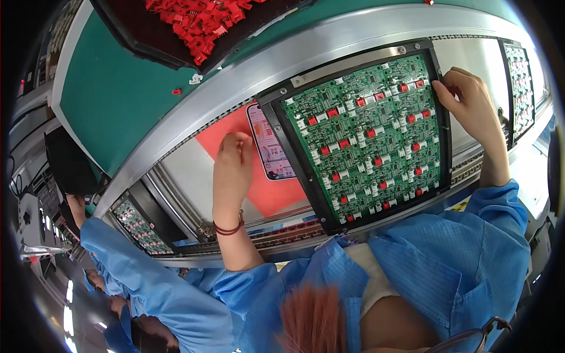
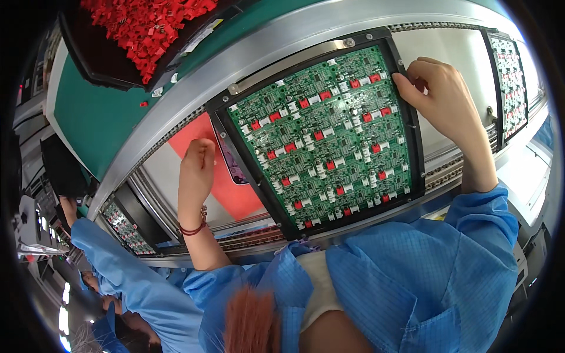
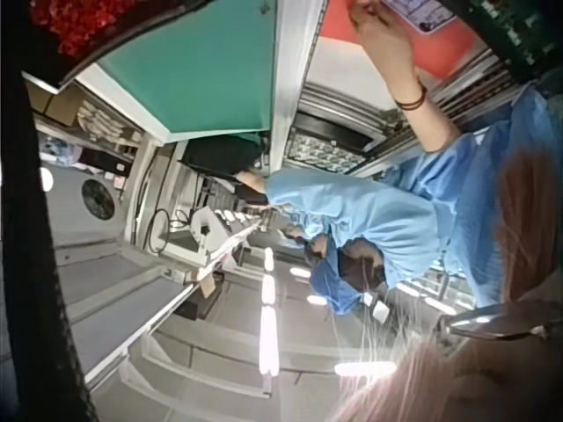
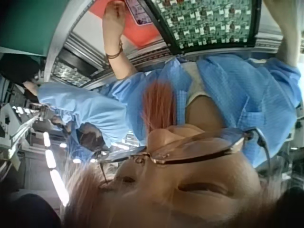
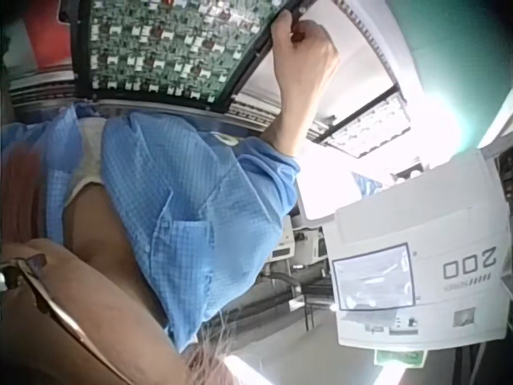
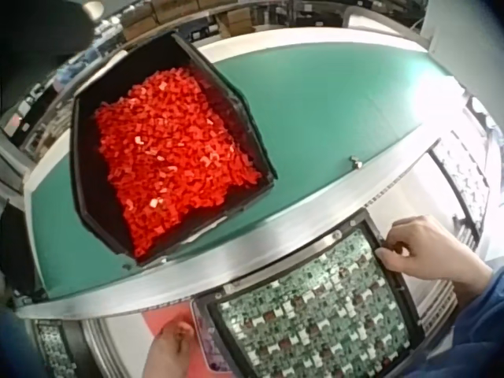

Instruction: Manually picking small red components from a bin and placing them onto a circuit board assembly tray.

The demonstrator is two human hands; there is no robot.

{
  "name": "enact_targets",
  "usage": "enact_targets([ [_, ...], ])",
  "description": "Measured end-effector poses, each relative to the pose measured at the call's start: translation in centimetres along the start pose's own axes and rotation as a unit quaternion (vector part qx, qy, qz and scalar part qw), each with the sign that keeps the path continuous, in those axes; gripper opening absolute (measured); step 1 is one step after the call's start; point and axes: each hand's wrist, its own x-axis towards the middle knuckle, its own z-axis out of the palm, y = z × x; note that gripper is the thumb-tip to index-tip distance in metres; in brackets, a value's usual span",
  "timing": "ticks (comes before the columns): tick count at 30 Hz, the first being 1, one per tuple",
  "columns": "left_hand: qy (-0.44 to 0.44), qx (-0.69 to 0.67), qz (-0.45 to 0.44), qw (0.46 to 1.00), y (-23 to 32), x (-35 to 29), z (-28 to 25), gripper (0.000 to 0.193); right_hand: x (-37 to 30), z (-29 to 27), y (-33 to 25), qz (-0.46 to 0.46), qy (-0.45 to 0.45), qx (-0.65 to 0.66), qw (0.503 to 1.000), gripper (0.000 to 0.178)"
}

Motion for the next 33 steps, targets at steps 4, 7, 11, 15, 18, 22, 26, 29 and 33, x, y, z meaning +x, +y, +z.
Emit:
enact_targets([
  [4,-0.085,-0.068,-0.006,0.994,0.7,1.3,0.6,0.030,-0.1,-0.1,0.2,0.017,-0.014,-0.009,1.000,0.031],
  [7,-0.074,-0.020,0.040,0.996,0.7,0.5,0.3,0.032,-0.2,-0.2,-0.1,0.009,-0.006,-0.008,1.000,0.032],
  [11,-0.078,0.013,0.050,0.996,0.3,0.4,0.1,0.033,-0.1,-0.1,-0.5,-0.003,-0.001,-0.032,0.999,0.033],
  [15,-0.101,-0.051,0.018,0.993,-2.1,1.7,0.8,0.032,-0.2,0.1,0.0,0.015,-0.010,-0.034,0.999,0.033],
  [18,-0.095,-0.053,0.029,0.994,-1.6,1.4,0.8,0.029,-0.3,0.3,0.4,0.008,-0.012,-0.043,0.999,0.033],
  [22,-0.099,-0.022,0.033,0.994,-1.6,1.5,0.8,0.026,-0.3,0.6,0.7,-0.016,0.006,-0.046,0.999,0.033],
  [26,-0.100,-0.023,0.025,0.994,-1.7,1.7,0.8,0.024,-0.3,0.5,0.6,-0.015,0.009,-0.051,0.999,0.033],
  [29,-0.101,-0.050,0.021,0.993,-1.9,1.7,0.7,0.022,-0.3,0.5,0.5,-0.010,0.005,-0.043,0.999,0.033],
  [33,-0.119,-0.094,-0.025,0.988,-2.0,1.8,0.3,0.026,-0.2,0.7,0.4,-0.008,0.006,-0.047,0.999,0.033],
])
